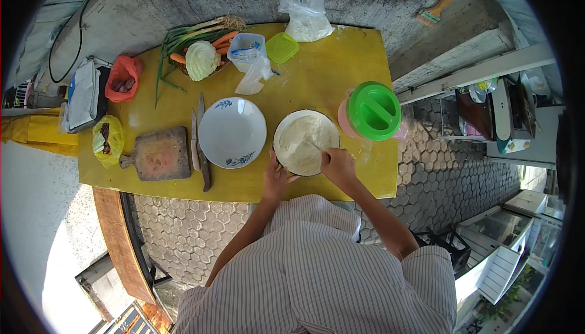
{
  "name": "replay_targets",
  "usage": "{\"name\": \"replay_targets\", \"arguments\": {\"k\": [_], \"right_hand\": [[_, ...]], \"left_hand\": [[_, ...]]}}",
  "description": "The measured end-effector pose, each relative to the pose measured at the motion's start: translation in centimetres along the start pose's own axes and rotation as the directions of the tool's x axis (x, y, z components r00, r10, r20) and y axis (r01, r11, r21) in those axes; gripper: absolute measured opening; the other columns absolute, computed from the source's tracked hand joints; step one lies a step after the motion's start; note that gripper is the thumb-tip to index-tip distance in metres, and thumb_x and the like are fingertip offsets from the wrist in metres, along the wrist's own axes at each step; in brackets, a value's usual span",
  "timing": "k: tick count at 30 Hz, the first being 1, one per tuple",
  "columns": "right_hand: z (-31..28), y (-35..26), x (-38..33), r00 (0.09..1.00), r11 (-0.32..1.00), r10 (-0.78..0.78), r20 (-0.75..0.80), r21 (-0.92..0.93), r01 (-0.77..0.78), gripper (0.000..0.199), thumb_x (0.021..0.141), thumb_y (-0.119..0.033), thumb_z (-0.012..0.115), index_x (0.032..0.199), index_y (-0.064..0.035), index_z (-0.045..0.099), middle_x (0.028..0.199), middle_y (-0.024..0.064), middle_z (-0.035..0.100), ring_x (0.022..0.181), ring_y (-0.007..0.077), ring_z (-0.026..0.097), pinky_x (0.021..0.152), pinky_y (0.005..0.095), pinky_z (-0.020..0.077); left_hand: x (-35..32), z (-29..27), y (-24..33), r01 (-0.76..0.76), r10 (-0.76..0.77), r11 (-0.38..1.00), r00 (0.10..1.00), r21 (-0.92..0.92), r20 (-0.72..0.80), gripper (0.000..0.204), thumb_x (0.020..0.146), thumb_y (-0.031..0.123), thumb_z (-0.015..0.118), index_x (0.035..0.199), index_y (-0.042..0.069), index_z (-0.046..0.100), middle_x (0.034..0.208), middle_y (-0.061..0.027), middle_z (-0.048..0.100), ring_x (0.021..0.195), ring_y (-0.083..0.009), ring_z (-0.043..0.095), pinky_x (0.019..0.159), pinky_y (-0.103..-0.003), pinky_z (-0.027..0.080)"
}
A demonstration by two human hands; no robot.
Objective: The recorder is mixing flour and water in a bowl to create a dough or batter.
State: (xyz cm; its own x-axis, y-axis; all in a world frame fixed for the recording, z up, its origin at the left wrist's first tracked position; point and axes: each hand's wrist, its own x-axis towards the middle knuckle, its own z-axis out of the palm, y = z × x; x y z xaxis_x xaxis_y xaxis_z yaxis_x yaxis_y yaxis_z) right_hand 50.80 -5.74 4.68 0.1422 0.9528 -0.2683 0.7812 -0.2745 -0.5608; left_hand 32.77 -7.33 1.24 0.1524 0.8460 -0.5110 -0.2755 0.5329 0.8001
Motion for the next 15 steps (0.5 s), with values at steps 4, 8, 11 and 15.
{"name": "replay_targets", "arguments": {"k": [4,8,11,15], "right_hand": [[0.5,1.7,-0.7,0.995,0.999,-0.02,0.102,-0.023,0.023,0.025,0.08,-0.021,0.053,0.068,-0.0013,0.062,0.071,0.0202,0.062,0.07,0.0384,0.061,0.065,0.0466,0.0485],[0.6,1.3,0.7,0.996,0.996,-0.028,-0.079,0.083,0.035,0.027,0.08,-0.021,0.052,0.067,0.0014,0.06,0.071,0.0229,0.06,0.067,0.0404,0.06,0.064,0.048,0.0479],[1.3,1.1,-1.3,0.997,0.994,-0.066,0.049,0.089,0.061,0.027,0.08,-0.019,0.055,0.065,0.0031,0.058,0.067,0.0241,0.058,0.064,0.0409,0.058,0.06,0.0472,0.0463],[0.4,1.7,0.9,0.998,0.993,-0.019,-0.06,0.112,0.026,0.027,0.08,-0.017,0.058,0.064,0.0042,0.057,0.063,0.0244,0.056,0.06,0.0408,0.057,0.055,0.0446,0.0449]], "left_hand": [[0.0,0.0,0.0,0.002,-0.002,1.0,1.0,-0.003,0.0,0.068,0.084,-0.009,0.036,0.144,0.01,0.01,0.139,-0.0136,0.031,0.124,-0.0271,0.041,0.087,-0.038,0.053],[-0.3,0.3,0.3,-0.013,0.013,1.0,1.0,-0.019,-0.003,0.067,0.085,-0.009,0.037,0.144,0.009,0.01,0.139,-0.0136,0.031,0.124,-0.0268,0.041,0.087,-0.038,0.053],[-0.3,0.4,0.4,-0.021,0.021,0.999,1.0,0.031,-0.023,0.067,0.085,-0.008,0.037,0.144,0.01,0.01,0.139,-0.0137,0.031,0.124,-0.0271,0.04,0.088,-0.038,0.052],[-0.3,0.0,0.1,-0.026,0.026,0.999,1.0,-0.03,0.005,0.067,0.085,-0.009,0.036,0.144,0.011,0.01,0.139,-0.0136,0.031,0.124,-0.0272,0.04,0.088,-0.038,0.052]]}}
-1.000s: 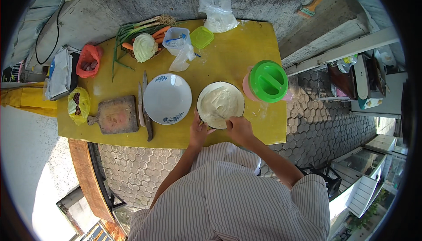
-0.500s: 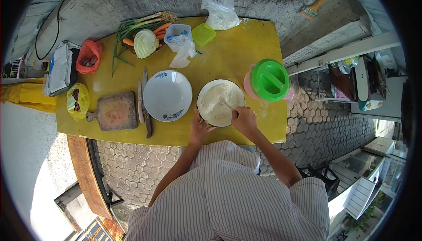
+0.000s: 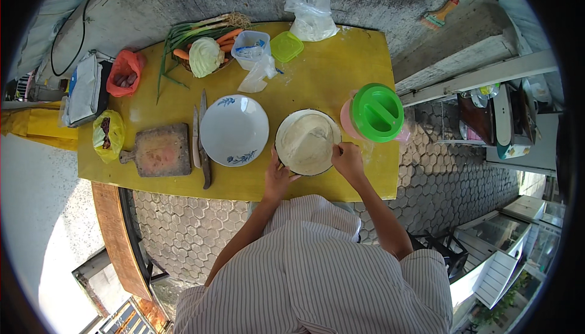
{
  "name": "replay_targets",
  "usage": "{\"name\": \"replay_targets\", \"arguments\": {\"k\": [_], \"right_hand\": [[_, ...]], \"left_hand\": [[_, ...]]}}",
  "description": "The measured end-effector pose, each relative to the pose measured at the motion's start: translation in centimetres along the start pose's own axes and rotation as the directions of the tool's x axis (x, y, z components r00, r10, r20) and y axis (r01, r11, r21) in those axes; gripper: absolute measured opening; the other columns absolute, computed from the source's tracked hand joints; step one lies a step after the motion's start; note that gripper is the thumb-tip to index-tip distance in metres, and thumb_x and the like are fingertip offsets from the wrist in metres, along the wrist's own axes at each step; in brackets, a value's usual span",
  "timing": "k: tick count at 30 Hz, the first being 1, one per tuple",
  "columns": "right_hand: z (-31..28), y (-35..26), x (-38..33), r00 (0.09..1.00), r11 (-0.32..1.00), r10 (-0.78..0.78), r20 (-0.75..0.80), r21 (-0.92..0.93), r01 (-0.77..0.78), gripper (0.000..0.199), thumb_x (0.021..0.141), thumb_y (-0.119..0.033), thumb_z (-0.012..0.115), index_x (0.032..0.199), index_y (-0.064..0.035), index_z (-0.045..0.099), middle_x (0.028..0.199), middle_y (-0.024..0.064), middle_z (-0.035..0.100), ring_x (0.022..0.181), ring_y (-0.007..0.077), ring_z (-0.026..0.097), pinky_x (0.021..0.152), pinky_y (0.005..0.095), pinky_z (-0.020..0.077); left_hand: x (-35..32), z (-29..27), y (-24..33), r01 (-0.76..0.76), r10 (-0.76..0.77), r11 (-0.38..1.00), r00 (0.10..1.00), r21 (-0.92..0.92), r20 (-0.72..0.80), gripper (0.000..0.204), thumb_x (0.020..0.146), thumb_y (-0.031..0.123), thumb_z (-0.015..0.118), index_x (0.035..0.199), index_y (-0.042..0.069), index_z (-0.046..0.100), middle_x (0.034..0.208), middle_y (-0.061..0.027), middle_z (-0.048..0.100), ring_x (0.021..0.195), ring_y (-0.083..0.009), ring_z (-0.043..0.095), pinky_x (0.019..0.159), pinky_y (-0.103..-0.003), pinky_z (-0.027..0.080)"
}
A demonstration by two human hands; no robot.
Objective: The recorder is mixing flour and water in a bowl to create a dough or batter.
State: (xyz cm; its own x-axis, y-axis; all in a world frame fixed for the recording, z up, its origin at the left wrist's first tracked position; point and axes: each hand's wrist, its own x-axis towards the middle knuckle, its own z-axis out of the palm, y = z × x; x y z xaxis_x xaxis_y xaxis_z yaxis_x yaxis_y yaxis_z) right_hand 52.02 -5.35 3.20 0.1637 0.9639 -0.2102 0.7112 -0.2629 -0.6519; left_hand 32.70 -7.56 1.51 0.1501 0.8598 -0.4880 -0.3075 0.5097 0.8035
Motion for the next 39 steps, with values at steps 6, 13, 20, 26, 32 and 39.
{"name": "replay_targets", "arguments": {"k": [6,13,20,26,32,39], "right_hand": [[1.2,0.4,-2.2,0.994,0.998,-0.055,0.093,0.008,0.055,0.028,0.08,-0.017,0.058,0.063,0.0058,0.056,0.064,0.0256,0.055,0.06,0.0413,0.057,0.054,0.0429,0.0447],[0.5,1.0,-1.8,0.993,1.0,0.004,0.117,-0.016,-0.003,0.03,0.079,-0.022,0.054,0.065,0.0041,0.059,0.069,0.0251,0.058,0.065,0.0414,0.059,0.063,0.046,0.0483],[0.3,-1.0,-2.5,0.982,0.996,0.039,0.185,-0.088,-0.024,0.029,0.082,-0.023,0.052,0.07,0.0018,0.061,0.073,0.0223,0.061,0.068,0.0399,0.06,0.064,0.0459,0.0483],[-0.3,0.2,0.5,0.999,0.999,0.051,0.012,0.013,-0.051,0.029,0.081,-0.02,0.058,0.063,0.0017,0.057,0.061,0.0223,0.057,0.058,0.04,0.057,0.058,0.0458,0.0466],[-0.8,0.2,0.2,0.999,0.998,-0.004,0.034,-0.058,0.006,0.028,0.081,-0.019,0.059,0.063,0.0031,0.057,0.061,0.0234,0.055,0.059,0.0408,0.056,0.056,0.0445,0.0454],[0.1,0.5,-2.1,0.984,0.987,-0.147,0.101,-0.052,0.153,0.031,0.082,-0.02,0.057,0.062,0.0043,0.056,0.061,0.0238,0.055,0.055,0.0407,0.056,0.051,0.0441,0.0433]], "left_hand": [[0.2,0.5,0.4,0.024,-0.024,0.999,1.0,0.027,-0.017,0.068,0.085,-0.009,0.036,0.144,0.011,0.01,0.14,-0.014,0.03,0.124,-0.0269,0.041,0.087,-0.038,0.053],[0.0,0.2,0.5,0.016,-0.016,0.998,1.0,0.052,0.008,0.069,0.084,-0.009,0.037,0.144,0.01,0.01,0.139,-0.0139,0.031,0.123,-0.027,0.042,0.087,-0.039,0.053],[0.4,-0.1,-0.3,0.023,-0.022,0.997,1.0,0.071,-0.019,0.068,0.084,-0.009,0.037,0.144,0.008,0.009,0.139,-0.0137,0.032,0.123,-0.0268,0.042,0.087,-0.039,0.052],[0.2,0.3,-0.1,-0.014,0.014,1.0,1.0,0.016,-0.003,0.067,0.085,-0.009,0.037,0.144,0.009,0.01,0.139,-0.0129,0.032,0.122,-0.0262,0.042,0.086,-0.038,0.053],[0.2,0.0,-0.4,-0.008,0.008,1.0,1.0,0.019,-0.023,0.067,0.085,-0.009,0.039,0.144,0.009,0.01,0.138,-0.013,0.033,0.121,-0.026,0.043,0.085,-0.037,0.054],[0.3,0.3,-0.2,-0.024,0.026,0.999,0.999,0.042,-0.039,0.067,0.085,-0.008,0.039,0.143,0.008,0.011,0.136,-0.0141,0.036,0.121,-0.0263,0.044,0.085,-0.037,0.054]]}}
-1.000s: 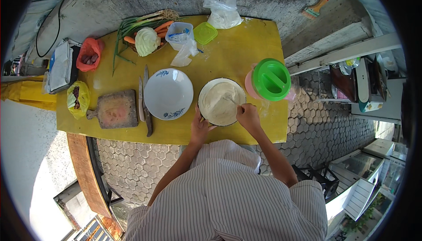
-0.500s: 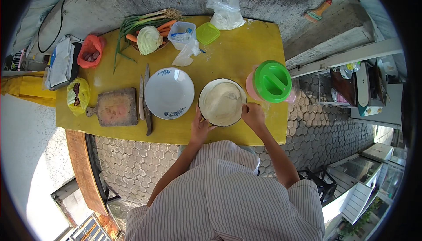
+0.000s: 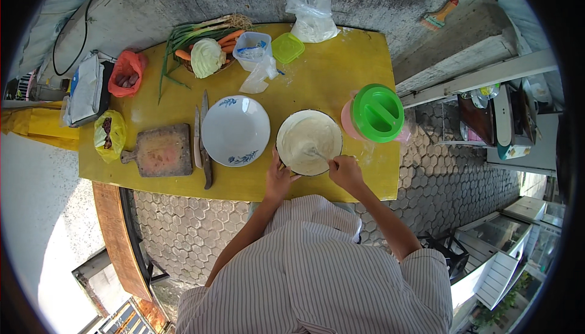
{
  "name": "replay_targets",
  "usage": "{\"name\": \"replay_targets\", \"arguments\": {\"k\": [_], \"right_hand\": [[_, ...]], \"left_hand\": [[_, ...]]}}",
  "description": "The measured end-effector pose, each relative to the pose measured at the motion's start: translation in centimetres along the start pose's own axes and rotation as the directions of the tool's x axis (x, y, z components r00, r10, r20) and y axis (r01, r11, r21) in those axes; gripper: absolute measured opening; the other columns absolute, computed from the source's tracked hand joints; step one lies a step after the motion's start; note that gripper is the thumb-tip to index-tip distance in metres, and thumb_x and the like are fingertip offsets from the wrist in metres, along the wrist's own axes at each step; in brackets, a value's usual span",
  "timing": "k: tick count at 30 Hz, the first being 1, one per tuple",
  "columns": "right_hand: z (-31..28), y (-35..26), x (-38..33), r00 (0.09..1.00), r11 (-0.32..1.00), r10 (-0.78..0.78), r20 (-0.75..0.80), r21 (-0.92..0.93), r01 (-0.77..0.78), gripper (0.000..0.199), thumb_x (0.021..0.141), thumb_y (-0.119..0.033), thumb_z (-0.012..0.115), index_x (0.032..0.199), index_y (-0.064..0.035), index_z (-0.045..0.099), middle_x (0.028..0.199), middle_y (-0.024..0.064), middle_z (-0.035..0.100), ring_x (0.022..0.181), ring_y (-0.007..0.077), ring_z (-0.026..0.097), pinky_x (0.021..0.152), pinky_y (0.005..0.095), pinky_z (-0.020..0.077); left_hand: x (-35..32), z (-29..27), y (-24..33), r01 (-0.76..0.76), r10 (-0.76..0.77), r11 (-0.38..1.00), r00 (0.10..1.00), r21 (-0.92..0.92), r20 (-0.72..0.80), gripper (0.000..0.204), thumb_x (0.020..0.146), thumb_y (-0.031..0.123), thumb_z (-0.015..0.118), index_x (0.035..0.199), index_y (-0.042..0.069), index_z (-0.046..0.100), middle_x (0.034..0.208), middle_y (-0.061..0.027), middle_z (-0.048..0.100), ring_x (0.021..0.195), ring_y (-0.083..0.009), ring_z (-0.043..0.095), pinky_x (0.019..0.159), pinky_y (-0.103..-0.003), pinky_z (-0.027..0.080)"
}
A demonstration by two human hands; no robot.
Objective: The recorder is mixing flour and water in a bowl to create a dough or batter.
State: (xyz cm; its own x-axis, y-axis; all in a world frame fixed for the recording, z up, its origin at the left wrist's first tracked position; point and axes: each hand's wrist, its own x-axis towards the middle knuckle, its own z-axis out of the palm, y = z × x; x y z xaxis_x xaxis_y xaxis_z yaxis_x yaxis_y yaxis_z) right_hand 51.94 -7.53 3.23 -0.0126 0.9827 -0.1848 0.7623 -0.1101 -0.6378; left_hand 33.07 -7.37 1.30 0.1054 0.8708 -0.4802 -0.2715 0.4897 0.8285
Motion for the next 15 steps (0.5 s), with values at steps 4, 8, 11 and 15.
{"name": "replay_targets", "arguments": {"k": [4,8,11,15], "right_hand": [[-0.8,-0.7,1.8,0.965,0.966,0.259,-0.037,-0.004,-0.26,0.028,0.08,-0.021,0.059,0.065,0.002,0.059,0.065,0.0233,0.057,0.064,0.041,0.058,0.06,0.0458,0.0471],[0.4,-0.4,-0.2,0.997,0.997,-0.067,0.026,-0.039,0.067,0.032,0.082,-0.02,0.058,0.062,0.0041,0.056,0.061,0.0243,0.054,0.056,0.0395,0.057,0.051,0.0439,0.0436],[-1.5,0.5,2.9,0.961,0.963,0.269,-0.068,0.012,-0.269,0.03,0.081,-0.021,0.06,0.063,0.0031,0.056,0.064,0.0234,0.056,0.062,0.0405,0.057,0.059,0.0443,0.0461],[1.1,-2.1,-1.4,0.999,0.999,-0.027,0.044,0.031,0.025,0.033,0.081,-0.019,0.059,0.06,0.0057,0.054,0.057,0.0242,0.052,0.053,0.0392,0.055,0.049,0.0428,0.0427]], "left_hand": [[-0.4,-0.1,0.1,0.02,-0.02,0.999,1.0,-0.026,0.024,0.067,0.084,-0.009,0.04,0.143,0.007,0.012,0.137,-0.0139,0.035,0.122,-0.0267,0.043,0.086,-0.039,0.053],[0.1,-0.3,-0.5,-0.013,0.012,0.999,1.0,0.029,0.015,0.066,0.085,-0.008,0.038,0.143,0.007,0.012,0.137,-0.0146,0.034,0.122,-0.0273,0.043,0.086,-0.039,0.053],[-0.1,-0.1,-0.4,-0.018,0.02,0.998,0.999,-0.061,0.031,0.065,0.085,-0.008,0.037,0.143,0.008,0.011,0.137,-0.015,0.034,0.122,-0.0276,0.043,0.086,-0.039,0.053],[0.0,0.1,0.2,0.02,-0.02,0.999,1.0,0.031,0.009,0.067,0.084,-0.009,0.036,0.143,0.008,0.01,0.137,-0.0145,0.033,0.122,-0.0275,0.043,0.086,-0.039,0.053]]}}
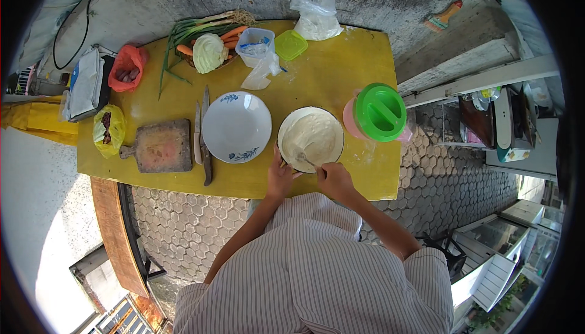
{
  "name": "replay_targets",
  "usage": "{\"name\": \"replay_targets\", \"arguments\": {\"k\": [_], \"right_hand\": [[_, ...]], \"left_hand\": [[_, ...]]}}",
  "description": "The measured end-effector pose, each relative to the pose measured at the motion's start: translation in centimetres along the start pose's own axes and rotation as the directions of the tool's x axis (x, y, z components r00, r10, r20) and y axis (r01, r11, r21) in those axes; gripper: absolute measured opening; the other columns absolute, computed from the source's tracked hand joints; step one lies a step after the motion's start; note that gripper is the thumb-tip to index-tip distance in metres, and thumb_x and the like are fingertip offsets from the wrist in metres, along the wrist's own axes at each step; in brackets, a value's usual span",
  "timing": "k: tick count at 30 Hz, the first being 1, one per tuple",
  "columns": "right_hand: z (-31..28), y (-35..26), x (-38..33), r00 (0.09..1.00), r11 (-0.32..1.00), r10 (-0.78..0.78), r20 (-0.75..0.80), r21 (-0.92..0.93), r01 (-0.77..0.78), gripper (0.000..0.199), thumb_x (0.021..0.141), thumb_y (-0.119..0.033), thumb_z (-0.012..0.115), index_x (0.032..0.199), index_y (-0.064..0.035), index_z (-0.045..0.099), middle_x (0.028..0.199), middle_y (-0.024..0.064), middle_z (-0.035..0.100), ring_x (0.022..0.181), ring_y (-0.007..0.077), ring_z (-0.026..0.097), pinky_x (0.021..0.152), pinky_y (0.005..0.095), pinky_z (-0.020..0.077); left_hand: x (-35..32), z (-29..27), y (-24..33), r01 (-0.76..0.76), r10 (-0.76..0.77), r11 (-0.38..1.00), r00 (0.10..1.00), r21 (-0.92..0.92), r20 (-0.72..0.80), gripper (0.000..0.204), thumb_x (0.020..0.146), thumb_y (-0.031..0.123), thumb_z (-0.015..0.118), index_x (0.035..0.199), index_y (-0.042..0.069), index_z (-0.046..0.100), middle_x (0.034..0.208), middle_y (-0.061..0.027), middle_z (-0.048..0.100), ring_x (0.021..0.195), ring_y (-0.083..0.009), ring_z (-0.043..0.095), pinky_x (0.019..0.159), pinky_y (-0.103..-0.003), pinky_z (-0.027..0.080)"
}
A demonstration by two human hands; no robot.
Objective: The recorder is mixing flour and water in a bowl to create a dough or batter.
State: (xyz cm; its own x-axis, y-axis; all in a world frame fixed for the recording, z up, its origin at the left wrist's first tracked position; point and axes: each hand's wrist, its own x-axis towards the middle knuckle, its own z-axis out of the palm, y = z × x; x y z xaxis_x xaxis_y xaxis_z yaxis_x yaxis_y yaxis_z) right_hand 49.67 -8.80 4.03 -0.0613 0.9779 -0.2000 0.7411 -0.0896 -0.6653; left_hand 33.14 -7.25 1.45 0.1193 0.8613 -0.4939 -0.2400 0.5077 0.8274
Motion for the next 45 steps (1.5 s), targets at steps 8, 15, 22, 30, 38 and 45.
{"name": "replay_targets", "arguments": {"k": [8,15,22,30,38,45], "right_hand": [[-0.1,0.0,1.2,0.997,0.997,0.075,-0.031,-0.019,-0.076,0.033,0.081,-0.02,0.058,0.06,0.0053,0.055,0.063,0.0245,0.055,0.061,0.0412,0.057,0.055,0.0459,0.0446],[-0.8,1.4,3.4,0.958,0.983,0.183,-0.22,0.029,-0.182,0.032,0.081,-0.02,0.057,0.061,0.005,0.057,0.062,0.0245,0.055,0.062,0.0424,0.056,0.058,0.0484,0.0443],[-2.3,0.7,3.9,0.934,0.935,0.355,0.03,0.014,-0.356,0.03,0.081,-0.025,0.053,0.072,0.002,0.062,0.077,0.0238,0.061,0.071,0.0409,0.06,0.068,0.0464,0.0479],[-2.2,1.7,4.4,0.905,0.905,0.426,-0.01,-0.005,-0.426,0.032,0.081,-0.026,0.053,0.074,0.0023,0.064,0.079,0.0255,0.061,0.076,0.0413,0.061,0.072,0.0468,0.0484],[-1.5,1.6,4.0,0.964,0.967,0.253,-0.077,0.0,-0.254,0.032,0.082,-0.021,0.056,0.063,0.0044,0.058,0.066,0.0257,0.055,0.064,0.0418,0.058,0.058,0.0459,0.0458],[-0.3,2.1,2.5,0.99,0.99,0.135,-0.039,-0.041,-0.137,0.033,0.083,-0.022,0.055,0.065,0.0048,0.06,0.064,0.0248,0.056,0.063,0.0409,0.059,0.058,0.0449,0.0473]], "left_hand": [[-0.1,0.2,0.3,-0.016,0.016,1.0,1.0,0.02,0.002,0.068,0.084,-0.01,0.036,0.144,0.009,0.009,0.136,-0.0141,0.036,0.121,-0.0265,0.044,0.087,-0.039,0.053],[-0.2,0.3,0.2,-0.002,0.002,1.0,1.0,-0.014,0.019,0.067,0.084,-0.01,0.035,0.144,0.01,0.01,0.135,-0.0141,0.036,0.121,-0.0269,0.044,0.088,-0.038,0.052],[-0.1,0.0,-0.5,-0.026,0.026,0.999,1.0,-0.024,0.005,0.073,0.082,-0.013,0.033,0.144,0.011,0.004,0.137,-0.0154,0.034,0.118,-0.0283,0.047,0.088,-0.037,0.052],[-0.4,0.2,-0.1,-0.036,0.036,0.999,0.999,-0.024,-0.005,0.067,0.082,-0.01,0.037,0.142,0.008,0.014,0.136,-0.0133,0.036,0.121,-0.0267,0.044,0.087,-0.038,0.052],[-0.1,-0.1,-0.1,-0.024,0.024,1.0,1.0,0.016,0.016,0.072,0.084,-0.012,0.033,0.145,0.013,0.003,0.139,-0.014,0.033,0.118,-0.0267,0.047,0.089,-0.038,0.051],[0.1,0.1,-0.1,-0.018,0.018,1.0,1.0,-0.006,-0.009,0.068,0.084,-0.009,0.037,0.143,0.011,0.012,0.135,-0.0147,0.036,0.122,-0.0265,0.043,0.088,-0.039,0.052]]}}
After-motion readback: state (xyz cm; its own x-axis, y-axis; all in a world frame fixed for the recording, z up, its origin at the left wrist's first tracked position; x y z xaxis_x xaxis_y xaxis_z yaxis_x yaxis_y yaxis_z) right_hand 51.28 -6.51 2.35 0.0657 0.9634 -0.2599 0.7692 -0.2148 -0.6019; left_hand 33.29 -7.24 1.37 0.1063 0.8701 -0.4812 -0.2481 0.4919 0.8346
